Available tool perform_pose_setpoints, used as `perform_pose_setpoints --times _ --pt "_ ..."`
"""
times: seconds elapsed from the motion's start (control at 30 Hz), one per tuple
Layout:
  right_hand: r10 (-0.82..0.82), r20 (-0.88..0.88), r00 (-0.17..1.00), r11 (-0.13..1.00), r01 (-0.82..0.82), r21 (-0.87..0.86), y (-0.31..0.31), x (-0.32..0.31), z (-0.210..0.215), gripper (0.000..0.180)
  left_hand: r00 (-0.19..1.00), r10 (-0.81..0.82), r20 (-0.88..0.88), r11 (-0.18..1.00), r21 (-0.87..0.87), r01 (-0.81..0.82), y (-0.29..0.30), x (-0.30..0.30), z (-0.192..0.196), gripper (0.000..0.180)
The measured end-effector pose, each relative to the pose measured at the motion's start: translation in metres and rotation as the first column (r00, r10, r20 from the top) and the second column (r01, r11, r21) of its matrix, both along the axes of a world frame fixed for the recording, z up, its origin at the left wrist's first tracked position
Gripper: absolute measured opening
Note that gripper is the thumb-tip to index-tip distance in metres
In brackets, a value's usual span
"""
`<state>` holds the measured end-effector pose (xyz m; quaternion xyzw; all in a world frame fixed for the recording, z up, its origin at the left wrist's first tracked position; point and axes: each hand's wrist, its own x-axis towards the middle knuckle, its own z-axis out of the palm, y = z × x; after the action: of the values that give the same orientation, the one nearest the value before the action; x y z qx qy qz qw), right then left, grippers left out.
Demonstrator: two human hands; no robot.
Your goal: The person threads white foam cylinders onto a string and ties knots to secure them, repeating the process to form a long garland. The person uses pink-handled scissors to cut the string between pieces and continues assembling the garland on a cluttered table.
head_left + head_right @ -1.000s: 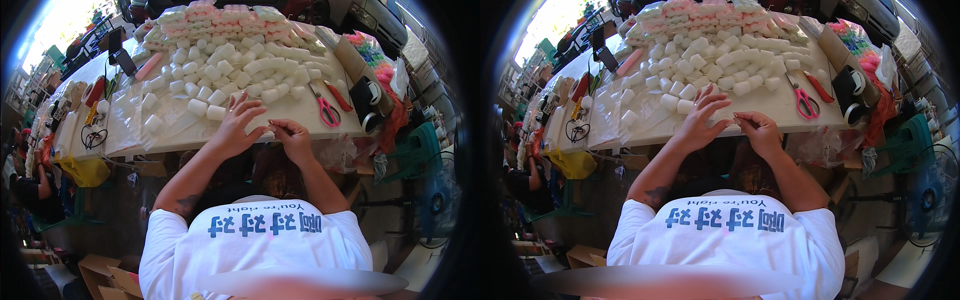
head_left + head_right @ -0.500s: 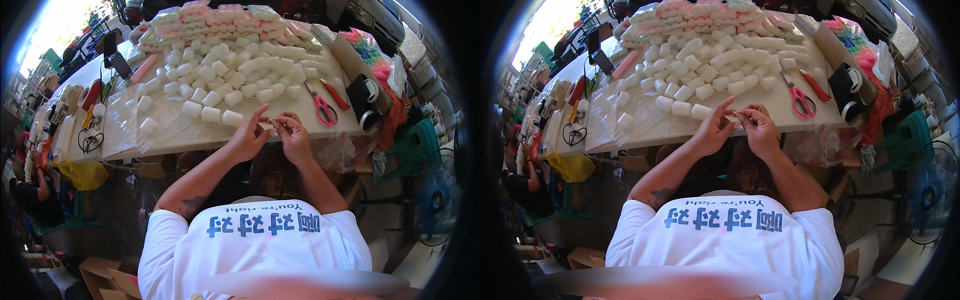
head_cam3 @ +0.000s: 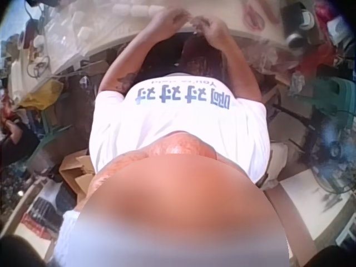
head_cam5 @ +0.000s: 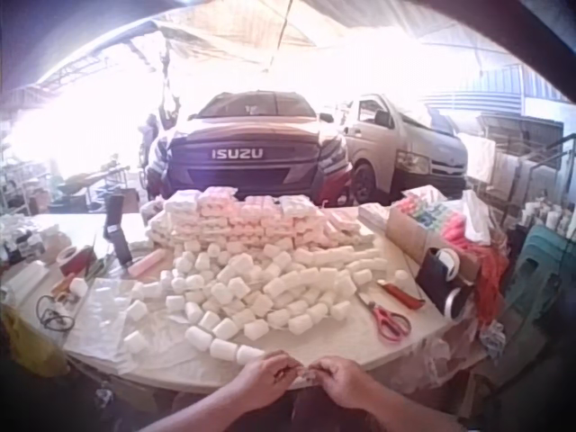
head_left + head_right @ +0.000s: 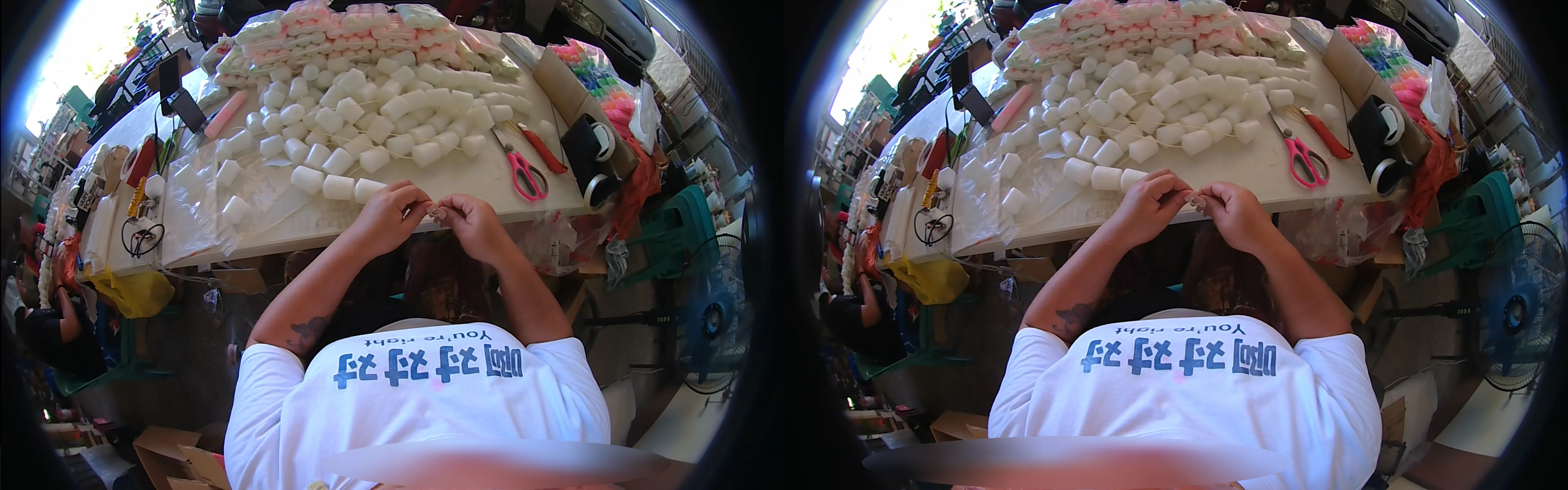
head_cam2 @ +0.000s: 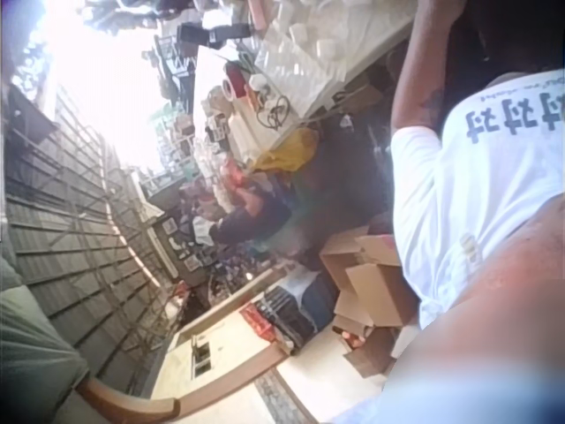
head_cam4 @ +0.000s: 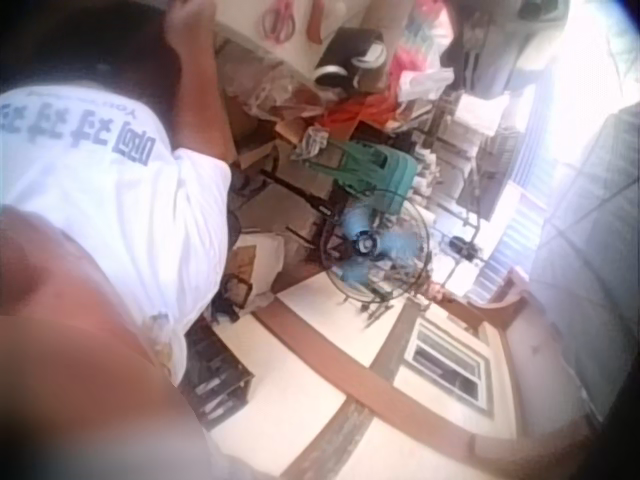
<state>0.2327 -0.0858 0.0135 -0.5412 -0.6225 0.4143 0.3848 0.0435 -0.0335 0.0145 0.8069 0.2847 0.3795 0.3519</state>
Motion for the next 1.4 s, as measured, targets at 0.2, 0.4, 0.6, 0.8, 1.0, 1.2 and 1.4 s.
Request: perform_pose_setpoints --times 0.2,0.4,0.6,0.8,1.0,1.2,1.4 --pt "-0.032 -0.255 0.966 0.994 0.004 -0.107 0.006 0.0 0.002 0.022 0.993 0.08 0.084 0.973 0.21 -0.096 0.0 0.006 -0.009 0.008" --pt "-0.117 -0.523 0.844 0.993 0.094 -0.07 0.001 -0.018 -0.007 0.022 0.964 0.211 0.164 0.929 0.272 -0.249 -0.004 0.017 -0.019 0.011" --pt "-0.222 -0.078 0.972 0.918 0.235 0.32 0.001 -0.02 -0.013 0.019 0.986 0.147 0.079 0.962 0.222 -0.161 -0.004 0.004 -0.007 0.01" --pt "-0.026 -0.038 0.999 0.998 0.029 0.064 0.004 -0.007 -0.005 0.018 0.998 0.062 -0.03 0.986 0.156 -0.056 0.005 -0.012 0.001 0.01" --pt "0.158 -0.511 0.845 0.982 -0.188 -0.007 0.013 -0.02 0.001 0.018 0.993 0.023 0.118 0.991 -0.135 -0.007 0.008 -0.01 -0.009 0.012" --pt "0.039 -0.235 0.971 0.971 0.019 0.24 0.01 -0.04 0.002 0.015 0.959 -0.011 0.282 0.943 -0.317 0.104 0.006 -0.011 -0.016 0.015" --pt "-0.142 0.087 0.986 0.823 0.068 0.564 0.01 -0.047 0.007 0.009 0.942 -0.039 0.334 0.924 -0.347 0.161 0.004 -0.009 -0.02 0.019"
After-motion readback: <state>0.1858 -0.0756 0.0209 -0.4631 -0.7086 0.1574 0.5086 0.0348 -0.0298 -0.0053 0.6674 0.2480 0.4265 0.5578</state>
